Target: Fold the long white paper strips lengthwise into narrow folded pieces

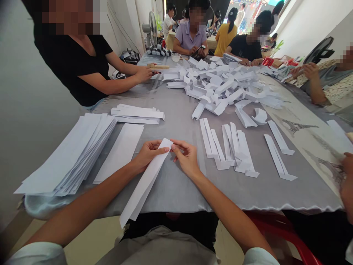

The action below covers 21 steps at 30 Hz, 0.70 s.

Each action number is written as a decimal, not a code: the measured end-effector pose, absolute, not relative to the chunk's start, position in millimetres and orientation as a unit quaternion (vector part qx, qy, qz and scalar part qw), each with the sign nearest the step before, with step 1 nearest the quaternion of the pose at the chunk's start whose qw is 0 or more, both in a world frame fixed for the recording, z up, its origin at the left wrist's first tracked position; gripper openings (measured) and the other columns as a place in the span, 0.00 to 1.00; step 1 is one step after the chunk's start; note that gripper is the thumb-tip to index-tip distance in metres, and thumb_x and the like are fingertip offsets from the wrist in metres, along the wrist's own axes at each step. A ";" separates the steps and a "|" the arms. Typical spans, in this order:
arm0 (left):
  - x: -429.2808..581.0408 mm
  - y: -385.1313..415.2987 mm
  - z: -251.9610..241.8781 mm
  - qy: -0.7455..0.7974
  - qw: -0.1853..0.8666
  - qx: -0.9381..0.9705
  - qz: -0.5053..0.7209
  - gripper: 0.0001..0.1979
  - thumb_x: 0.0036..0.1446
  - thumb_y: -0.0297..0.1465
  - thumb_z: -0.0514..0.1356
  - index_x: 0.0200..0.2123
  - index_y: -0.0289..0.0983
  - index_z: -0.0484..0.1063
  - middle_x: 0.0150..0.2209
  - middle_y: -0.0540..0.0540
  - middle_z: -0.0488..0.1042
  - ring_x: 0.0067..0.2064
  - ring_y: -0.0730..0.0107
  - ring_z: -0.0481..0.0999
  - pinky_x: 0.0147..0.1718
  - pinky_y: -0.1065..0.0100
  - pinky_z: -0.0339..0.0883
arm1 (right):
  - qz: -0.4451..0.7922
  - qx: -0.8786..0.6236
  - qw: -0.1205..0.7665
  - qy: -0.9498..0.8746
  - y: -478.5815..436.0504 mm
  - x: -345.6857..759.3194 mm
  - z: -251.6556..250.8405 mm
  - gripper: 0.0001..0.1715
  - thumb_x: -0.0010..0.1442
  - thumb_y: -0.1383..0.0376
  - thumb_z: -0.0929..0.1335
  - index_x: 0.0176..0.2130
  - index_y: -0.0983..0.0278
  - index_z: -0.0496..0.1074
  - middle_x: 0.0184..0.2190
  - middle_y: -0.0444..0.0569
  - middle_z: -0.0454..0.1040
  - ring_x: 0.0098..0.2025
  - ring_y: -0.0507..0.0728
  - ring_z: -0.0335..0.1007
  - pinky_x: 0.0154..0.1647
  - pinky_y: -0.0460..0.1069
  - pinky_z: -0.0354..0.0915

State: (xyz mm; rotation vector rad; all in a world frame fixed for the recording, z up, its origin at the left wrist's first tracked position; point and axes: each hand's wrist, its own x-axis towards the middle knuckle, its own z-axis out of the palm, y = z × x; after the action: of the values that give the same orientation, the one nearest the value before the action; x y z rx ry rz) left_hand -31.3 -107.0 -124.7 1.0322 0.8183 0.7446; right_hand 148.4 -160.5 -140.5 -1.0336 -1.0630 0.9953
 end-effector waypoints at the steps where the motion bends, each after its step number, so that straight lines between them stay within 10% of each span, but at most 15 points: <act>1: -31.2 -107.1 -125.0 0.374 0.726 0.468 0.336 0.25 0.47 0.42 0.80 0.46 0.37 0.85 0.37 0.44 0.86 0.26 0.73 0.76 0.23 0.72 0.63 | 0.434 -0.451 0.628 -0.462 -160.5 148.4 -140.3 0.18 0.61 0.52 0.79 0.48 0.59 0.87 0.36 0.51 0.83 0.39 0.59 0.80 0.21 0.45 0.72; 13: -32.2 -107.8 -124.0 0.377 0.724 0.492 0.302 0.24 0.47 0.42 0.80 0.43 0.36 0.82 0.33 0.45 0.85 0.24 0.71 0.77 0.22 0.71 0.63 | 0.564 -0.470 0.567 -0.373 -159.6 147.9 -131.0 0.26 0.51 0.47 0.83 0.33 0.64 0.79 0.26 0.46 0.76 0.26 0.53 0.71 0.12 0.42 0.63; 21: -35.5 -104.5 -119.1 0.377 0.712 0.512 0.297 0.42 0.50 0.46 0.79 0.64 0.40 0.70 0.34 0.47 0.85 0.26 0.68 0.79 0.24 0.71 0.66 | 0.570 -0.461 0.562 -0.383 -160.5 149.8 -128.0 0.23 0.52 0.50 0.83 0.28 0.64 0.77 0.25 0.46 0.77 0.22 0.51 0.70 0.15 0.43 0.65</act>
State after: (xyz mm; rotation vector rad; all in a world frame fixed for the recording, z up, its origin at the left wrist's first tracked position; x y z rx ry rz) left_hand -35.5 -104.5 -119.1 1.1348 0.8363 0.6577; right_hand 149.8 -160.5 -128.0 -1.0859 -0.9027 1.3418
